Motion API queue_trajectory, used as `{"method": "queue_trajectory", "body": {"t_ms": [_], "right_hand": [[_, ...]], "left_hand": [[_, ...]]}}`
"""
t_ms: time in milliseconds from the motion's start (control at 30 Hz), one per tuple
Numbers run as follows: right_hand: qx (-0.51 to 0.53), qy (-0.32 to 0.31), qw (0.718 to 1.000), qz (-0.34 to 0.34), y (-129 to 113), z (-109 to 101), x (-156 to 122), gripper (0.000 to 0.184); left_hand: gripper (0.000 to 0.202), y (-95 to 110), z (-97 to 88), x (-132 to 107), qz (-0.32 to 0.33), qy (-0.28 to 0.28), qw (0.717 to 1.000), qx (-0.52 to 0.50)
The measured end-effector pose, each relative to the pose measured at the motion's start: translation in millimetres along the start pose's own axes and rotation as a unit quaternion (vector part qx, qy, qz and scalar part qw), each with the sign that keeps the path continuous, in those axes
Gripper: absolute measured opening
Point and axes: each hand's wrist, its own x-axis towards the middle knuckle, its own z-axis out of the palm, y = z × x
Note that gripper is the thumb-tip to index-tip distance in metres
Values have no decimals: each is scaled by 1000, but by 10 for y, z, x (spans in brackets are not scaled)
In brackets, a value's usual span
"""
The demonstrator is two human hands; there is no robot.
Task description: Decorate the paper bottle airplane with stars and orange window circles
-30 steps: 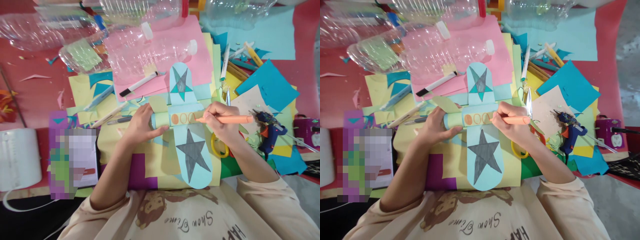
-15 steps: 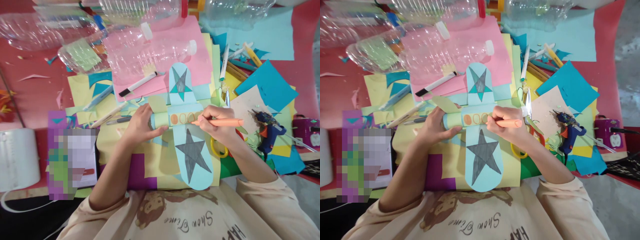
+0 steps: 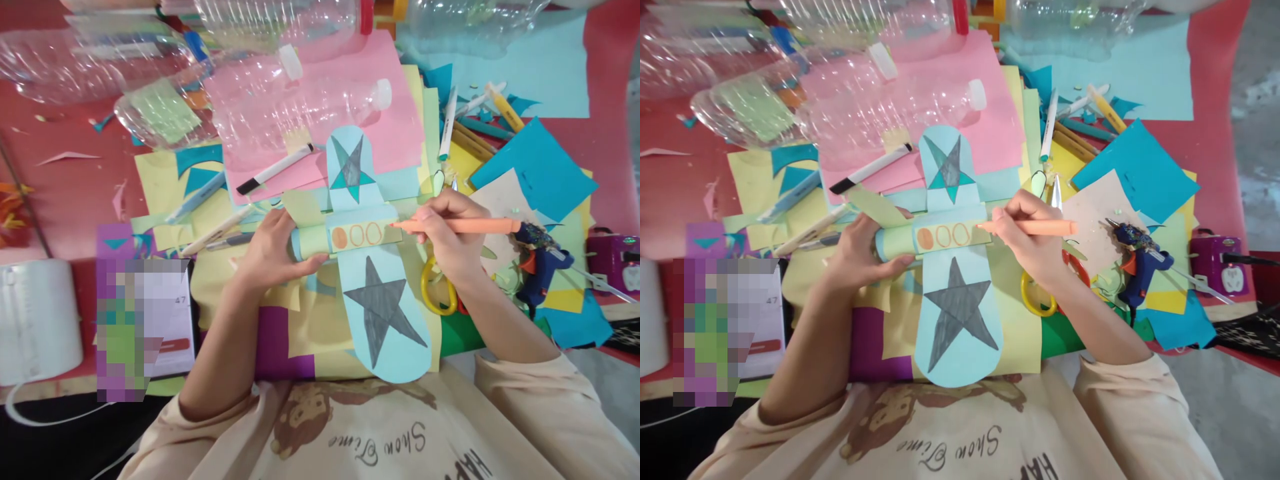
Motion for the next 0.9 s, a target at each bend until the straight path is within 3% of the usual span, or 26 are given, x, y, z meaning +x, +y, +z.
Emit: {"method": "queue_trajectory", "body": {"t_ms": [567, 900], "right_hand": [[-100, -18, 994, -45, -25, 7, -21, 33], [-79, -52, 994, -51, -18, -17, -18, 35]], "left_hand": [[59, 5, 14, 10, 0, -3, 1000, 26], [59, -1, 10, 5, 0, -1, 999, 34]]}}
